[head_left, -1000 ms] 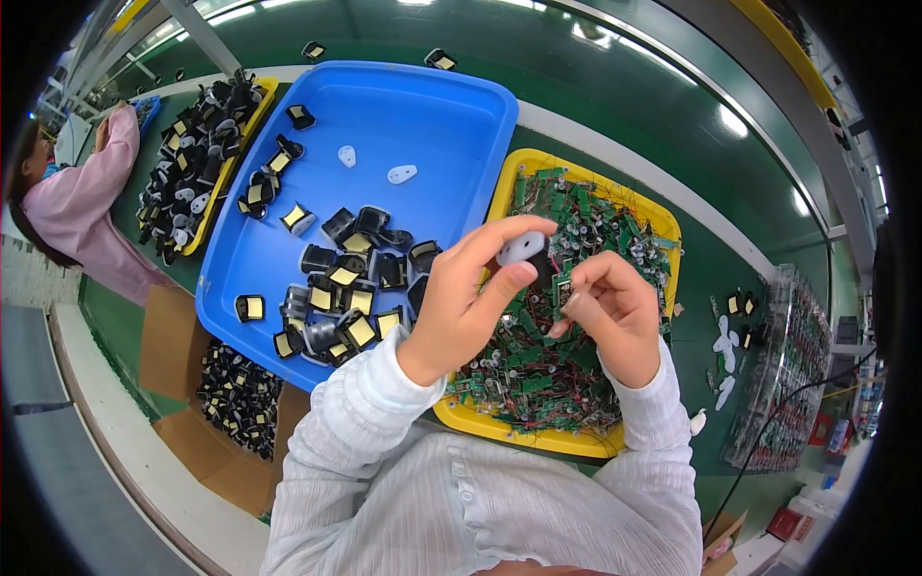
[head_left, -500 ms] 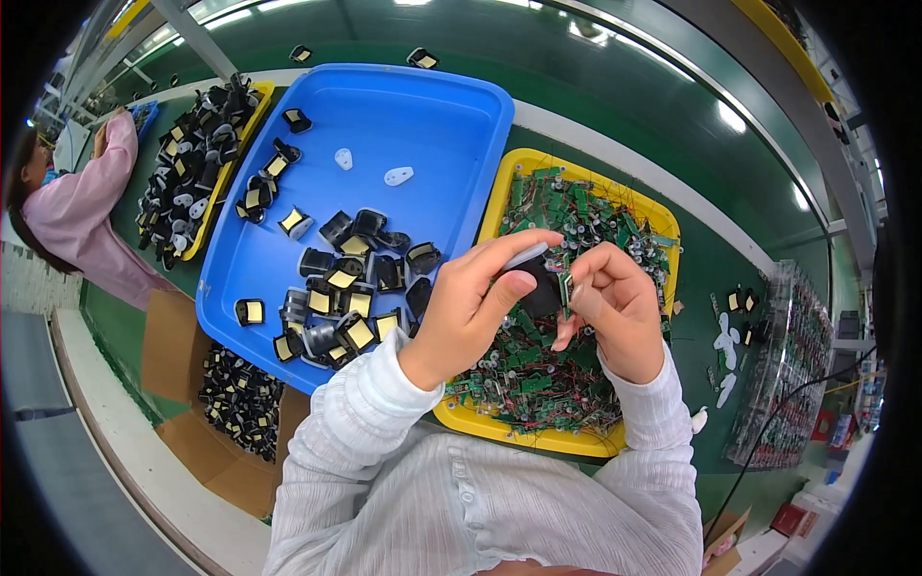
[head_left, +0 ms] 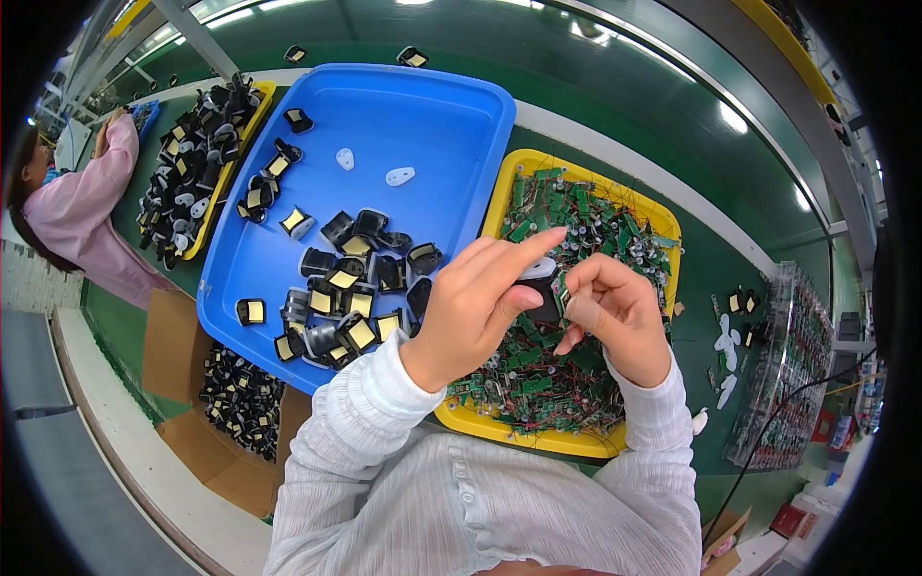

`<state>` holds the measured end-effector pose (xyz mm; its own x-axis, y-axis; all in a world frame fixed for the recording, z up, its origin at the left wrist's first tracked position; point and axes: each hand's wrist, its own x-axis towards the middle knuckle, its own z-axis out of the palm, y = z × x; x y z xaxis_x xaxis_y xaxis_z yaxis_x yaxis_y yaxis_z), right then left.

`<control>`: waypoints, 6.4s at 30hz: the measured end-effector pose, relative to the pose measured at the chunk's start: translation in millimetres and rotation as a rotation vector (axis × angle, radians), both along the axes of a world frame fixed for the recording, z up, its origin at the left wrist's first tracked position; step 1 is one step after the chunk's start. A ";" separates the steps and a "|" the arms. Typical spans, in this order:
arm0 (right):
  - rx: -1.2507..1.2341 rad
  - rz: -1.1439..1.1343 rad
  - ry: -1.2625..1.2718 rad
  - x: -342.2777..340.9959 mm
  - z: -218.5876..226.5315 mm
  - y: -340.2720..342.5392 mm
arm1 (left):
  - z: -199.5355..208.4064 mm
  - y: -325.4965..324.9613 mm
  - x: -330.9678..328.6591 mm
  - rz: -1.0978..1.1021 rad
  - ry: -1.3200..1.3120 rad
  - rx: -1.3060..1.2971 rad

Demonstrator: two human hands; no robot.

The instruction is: The person assembles small circuit boards into black plastic housings by hand.

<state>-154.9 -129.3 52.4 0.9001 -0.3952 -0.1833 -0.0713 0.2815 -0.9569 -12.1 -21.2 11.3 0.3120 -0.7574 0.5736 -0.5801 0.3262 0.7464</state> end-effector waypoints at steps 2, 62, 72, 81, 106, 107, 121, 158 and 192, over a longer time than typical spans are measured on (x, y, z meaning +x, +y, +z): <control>-0.022 0.020 0.015 -0.1 -0.3 -0.5 | -4.7 -3.0 1.5 0.015 -0.057 -0.038; -1.058 -0.084 0.118 -34.7 5.5 -94.9 | 19.2 45.2 81.1 0.422 -0.415 0.555; -1.358 -0.085 0.300 -17.6 -15.5 -60.0 | 41.8 5.9 29.3 0.234 0.182 0.275; -1.371 0.061 0.250 -20.0 -13.2 -34.4 | -6.7 -0.3 21.6 0.094 0.619 0.109; -0.403 0.101 0.117 -5.8 -4.9 -29.1 | -13.3 4.5 3.5 -0.008 0.447 0.228; -0.212 0.056 0.041 -2.9 -5.2 -26.8 | -12.4 4.7 3.1 -0.007 0.445 0.223; -0.878 -0.106 -0.115 15.8 -25.1 -3.4 | -9.0 2.3 0.6 0.071 0.286 0.130; -0.211 -0.207 -0.034 3.6 -25.2 13.6 | -2.7 6.3 -13.9 -0.038 0.435 0.053; -0.136 -0.064 -0.059 8.5 -23.4 5.3 | -6.8 3.6 -8.5 -0.214 0.690 0.038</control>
